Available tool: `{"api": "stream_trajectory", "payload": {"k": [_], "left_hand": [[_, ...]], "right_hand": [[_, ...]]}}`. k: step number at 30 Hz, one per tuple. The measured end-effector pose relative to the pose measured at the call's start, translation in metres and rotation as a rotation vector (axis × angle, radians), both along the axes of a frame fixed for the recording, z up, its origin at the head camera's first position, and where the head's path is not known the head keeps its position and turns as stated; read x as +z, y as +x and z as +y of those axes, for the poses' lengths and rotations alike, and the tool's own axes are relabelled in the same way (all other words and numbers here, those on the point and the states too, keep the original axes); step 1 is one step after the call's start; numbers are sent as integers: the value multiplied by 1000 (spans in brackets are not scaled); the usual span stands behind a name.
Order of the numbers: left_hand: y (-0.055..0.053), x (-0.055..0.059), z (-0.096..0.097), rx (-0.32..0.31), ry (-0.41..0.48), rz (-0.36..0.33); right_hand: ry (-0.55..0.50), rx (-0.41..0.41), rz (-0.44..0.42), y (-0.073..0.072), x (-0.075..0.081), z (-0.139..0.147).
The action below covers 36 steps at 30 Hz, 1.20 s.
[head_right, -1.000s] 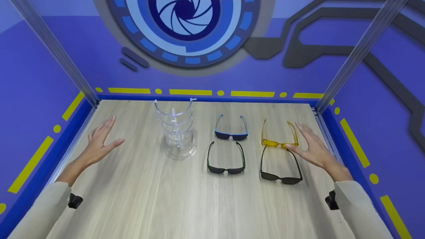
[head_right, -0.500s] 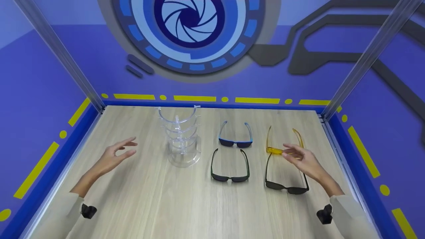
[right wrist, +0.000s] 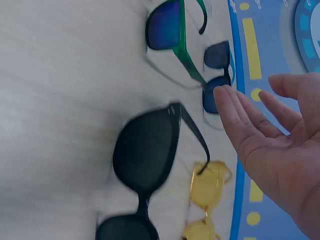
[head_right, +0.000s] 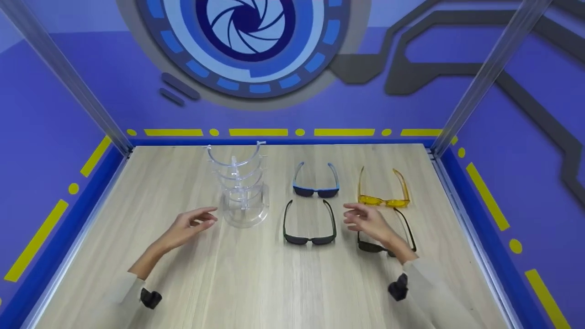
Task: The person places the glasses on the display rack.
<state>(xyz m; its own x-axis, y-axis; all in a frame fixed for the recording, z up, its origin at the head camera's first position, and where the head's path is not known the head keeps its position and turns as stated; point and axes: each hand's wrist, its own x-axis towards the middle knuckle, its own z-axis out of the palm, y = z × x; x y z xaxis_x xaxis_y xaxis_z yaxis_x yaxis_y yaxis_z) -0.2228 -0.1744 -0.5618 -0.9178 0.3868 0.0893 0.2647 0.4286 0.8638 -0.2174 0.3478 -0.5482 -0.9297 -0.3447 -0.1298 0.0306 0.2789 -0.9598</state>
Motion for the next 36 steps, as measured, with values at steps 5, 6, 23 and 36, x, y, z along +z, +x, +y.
{"api": "stream_trajectory", "payload": {"k": [5, 6, 23, 36], "left_hand": [[9, 5, 31, -104, 80, -129], [9, 4, 39, -129, 99, -153], [-17, -55, 152, -129, 349, -389], [-24, -55, 185, -25, 435, -505]], "right_hand": [[-23, -22, -40, -4, -19, -26], [-9, -38, -42, -5, -22, -29], [118, -111, -92, -10, -34, -43], [89, -69, -159, -5, -31, -46]]}}
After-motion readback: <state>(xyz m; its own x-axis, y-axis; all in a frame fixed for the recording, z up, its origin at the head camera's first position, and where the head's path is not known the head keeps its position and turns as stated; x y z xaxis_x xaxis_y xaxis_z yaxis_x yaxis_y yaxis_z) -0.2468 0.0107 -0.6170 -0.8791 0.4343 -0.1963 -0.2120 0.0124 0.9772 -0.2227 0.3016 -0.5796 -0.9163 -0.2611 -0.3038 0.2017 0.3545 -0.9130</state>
